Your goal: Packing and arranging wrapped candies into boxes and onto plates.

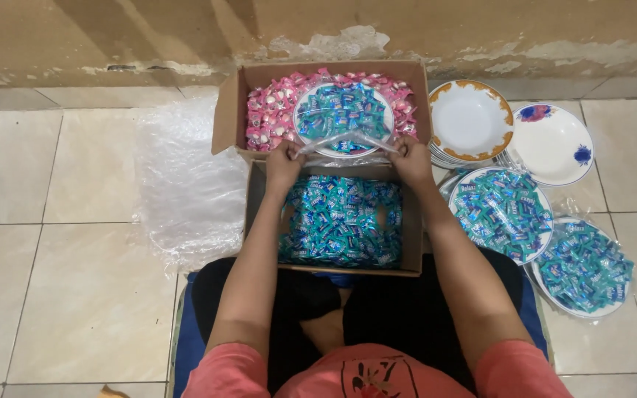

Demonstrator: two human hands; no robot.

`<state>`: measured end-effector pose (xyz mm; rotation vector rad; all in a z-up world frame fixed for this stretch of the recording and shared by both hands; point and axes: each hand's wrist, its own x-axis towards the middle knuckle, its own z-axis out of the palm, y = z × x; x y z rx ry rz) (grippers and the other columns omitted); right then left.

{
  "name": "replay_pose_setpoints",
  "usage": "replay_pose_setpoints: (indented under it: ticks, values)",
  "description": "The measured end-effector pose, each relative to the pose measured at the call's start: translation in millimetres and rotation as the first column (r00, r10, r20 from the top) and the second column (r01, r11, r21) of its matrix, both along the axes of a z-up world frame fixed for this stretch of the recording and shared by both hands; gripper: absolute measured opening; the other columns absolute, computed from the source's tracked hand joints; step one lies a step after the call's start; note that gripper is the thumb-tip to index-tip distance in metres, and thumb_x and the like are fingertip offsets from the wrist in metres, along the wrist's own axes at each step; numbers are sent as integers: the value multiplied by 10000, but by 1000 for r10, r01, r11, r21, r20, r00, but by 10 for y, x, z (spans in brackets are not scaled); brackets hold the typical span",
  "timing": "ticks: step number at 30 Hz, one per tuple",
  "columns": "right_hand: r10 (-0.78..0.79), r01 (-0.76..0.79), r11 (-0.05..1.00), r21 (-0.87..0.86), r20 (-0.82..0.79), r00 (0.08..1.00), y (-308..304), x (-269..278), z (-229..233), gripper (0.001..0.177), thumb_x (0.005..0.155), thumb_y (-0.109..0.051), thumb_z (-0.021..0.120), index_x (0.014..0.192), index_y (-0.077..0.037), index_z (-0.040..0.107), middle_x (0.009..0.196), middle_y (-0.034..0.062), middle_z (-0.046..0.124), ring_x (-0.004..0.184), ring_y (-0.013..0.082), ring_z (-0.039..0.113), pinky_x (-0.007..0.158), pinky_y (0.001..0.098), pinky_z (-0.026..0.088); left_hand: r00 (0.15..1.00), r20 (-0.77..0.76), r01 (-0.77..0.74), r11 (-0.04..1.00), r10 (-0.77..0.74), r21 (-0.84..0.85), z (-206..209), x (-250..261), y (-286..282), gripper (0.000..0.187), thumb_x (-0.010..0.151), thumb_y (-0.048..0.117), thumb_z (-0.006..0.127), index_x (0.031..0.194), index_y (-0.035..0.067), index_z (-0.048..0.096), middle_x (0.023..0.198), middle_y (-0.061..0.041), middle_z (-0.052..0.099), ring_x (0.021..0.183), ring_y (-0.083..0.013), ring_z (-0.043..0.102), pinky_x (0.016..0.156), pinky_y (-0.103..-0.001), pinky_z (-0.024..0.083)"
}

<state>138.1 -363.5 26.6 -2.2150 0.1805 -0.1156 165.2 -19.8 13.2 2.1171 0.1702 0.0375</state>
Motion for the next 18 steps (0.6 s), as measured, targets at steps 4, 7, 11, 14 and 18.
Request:
replay_pose_setpoints:
  ticks: [4, 7, 11, 14, 18]
  values:
    - [-72, 77, 997, -32, 125, 990, 120, -161, -103, 99, 827, -151, 737, 878, -142, 653, 719, 55, 610, 729, 307, 674, 750, 411, 536, 997, 81, -15, 1000, 15, 0, 365, -385, -36, 53, 835, 144, 669, 874, 150, 634, 769, -84, 651, 846, -350, 714, 787, -468, 546]
    - [-56, 77, 995, -67, 267, 962, 252, -298, 20, 170, 838, -118, 764, 821, -131, 596, 780, 51, 545, 751, 303, 647, 750, 411, 524, 982, 187, -32, 999, 31, 0, 633, -624, -83, 92, 857, 37, 613, 919, 85, 564, 902, -169, 635, 940, -429, 693, 839, -510, 544]
    - [-85, 88, 996, -4, 217, 973, 350, -506, 232, 171, 833, -173, 791, 962, -138, 685, 848, 68, 619, 827, 269, 671, 796, 369, 559, 973, 231, 36, 998, -23, -50, 660, -808, -45, 304, 889, 72, 654, 1191, 71, 688, 1150, -215, 665, 1154, -448, 635, 996, -533, 528]
    - [-71, 61, 997, 57, 204, 976, 332, -631, 293, 198, 824, -200, 806, 985, -120, 723, 864, 90, 653, 854, 236, 685, 794, 325, 577, 973, 229, 27, 996, -7, -86, 473, -818, 63, 285, 840, 154, 740, 1123, 117, 739, 1042, -160, 704, 1054, -370, 681, 926, -472, 552]
    - [-45, 47, 999, -3, 236, 971, 315, -719, 323, 127, 823, -115, 779, 929, -97, 712, 805, 82, 647, 820, 248, 686, 751, 357, 585, 983, 185, -3, 995, 20, -95, 200, -741, 159, 200, 788, 159, 768, 988, 161, 754, 833, -66, 692, 850, -231, 717, 792, -390, 572]
